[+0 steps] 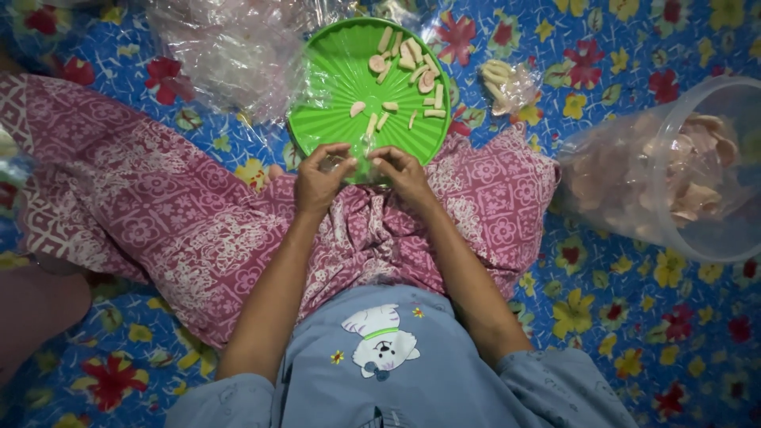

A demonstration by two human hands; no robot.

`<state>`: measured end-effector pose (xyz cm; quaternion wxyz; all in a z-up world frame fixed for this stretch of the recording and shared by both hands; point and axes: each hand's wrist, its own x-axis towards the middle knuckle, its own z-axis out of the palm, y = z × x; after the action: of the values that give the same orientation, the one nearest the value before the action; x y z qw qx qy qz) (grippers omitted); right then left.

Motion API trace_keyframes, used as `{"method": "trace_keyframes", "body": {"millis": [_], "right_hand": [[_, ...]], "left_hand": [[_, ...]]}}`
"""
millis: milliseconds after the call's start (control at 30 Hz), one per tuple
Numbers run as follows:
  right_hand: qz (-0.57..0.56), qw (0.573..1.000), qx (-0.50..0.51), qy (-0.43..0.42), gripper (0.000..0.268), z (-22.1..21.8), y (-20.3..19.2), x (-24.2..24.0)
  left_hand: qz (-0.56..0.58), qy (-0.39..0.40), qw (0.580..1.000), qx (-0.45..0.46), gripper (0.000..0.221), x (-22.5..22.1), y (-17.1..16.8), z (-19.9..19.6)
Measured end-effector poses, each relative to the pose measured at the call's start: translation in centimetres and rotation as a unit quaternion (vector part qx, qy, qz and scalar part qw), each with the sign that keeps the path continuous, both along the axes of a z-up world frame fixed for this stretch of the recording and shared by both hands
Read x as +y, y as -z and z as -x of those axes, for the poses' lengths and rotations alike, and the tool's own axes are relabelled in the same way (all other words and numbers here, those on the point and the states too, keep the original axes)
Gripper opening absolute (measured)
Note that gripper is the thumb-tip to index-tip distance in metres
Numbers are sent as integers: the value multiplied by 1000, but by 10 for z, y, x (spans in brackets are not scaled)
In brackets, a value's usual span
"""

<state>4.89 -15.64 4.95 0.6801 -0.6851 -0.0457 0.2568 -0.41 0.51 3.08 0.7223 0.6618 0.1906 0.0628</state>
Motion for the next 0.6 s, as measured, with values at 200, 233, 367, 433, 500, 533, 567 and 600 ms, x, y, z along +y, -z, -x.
{"method": "trace_keyframes", "body": {"millis": [200,233,367,433,500,533,567,600], "right_hand": [[-7,999,-35,-11,14,1,12,-5],[-7,999,-36,-12,14,2,14,-6],[-8,997,-61,-43,16,1,23,-9],[-4,995,-78,-59,17,1,24,-8],[-16,997,-63,-35,19,3,21,-5],[-17,997,-64,-35,19,4,17,-5],[-11,998,-60,-31,19,4,12,-5],[-5,998,-55,-27,18,4,8,-4]], "left_hand": [[9,-2,1000,-3,27,-3,1,2],[9,-2,1000,-5,27,-3,1,2],[8,-2,1000,-1,24,-2,4,4],[6,0,1000,1,23,-1,7,5],[-39,18,999,12,23,-1,13,4],[-40,18,999,11,23,-3,14,4],[-28,15,999,14,22,-4,16,3],[-16,13,1000,16,22,-6,17,3]]}}
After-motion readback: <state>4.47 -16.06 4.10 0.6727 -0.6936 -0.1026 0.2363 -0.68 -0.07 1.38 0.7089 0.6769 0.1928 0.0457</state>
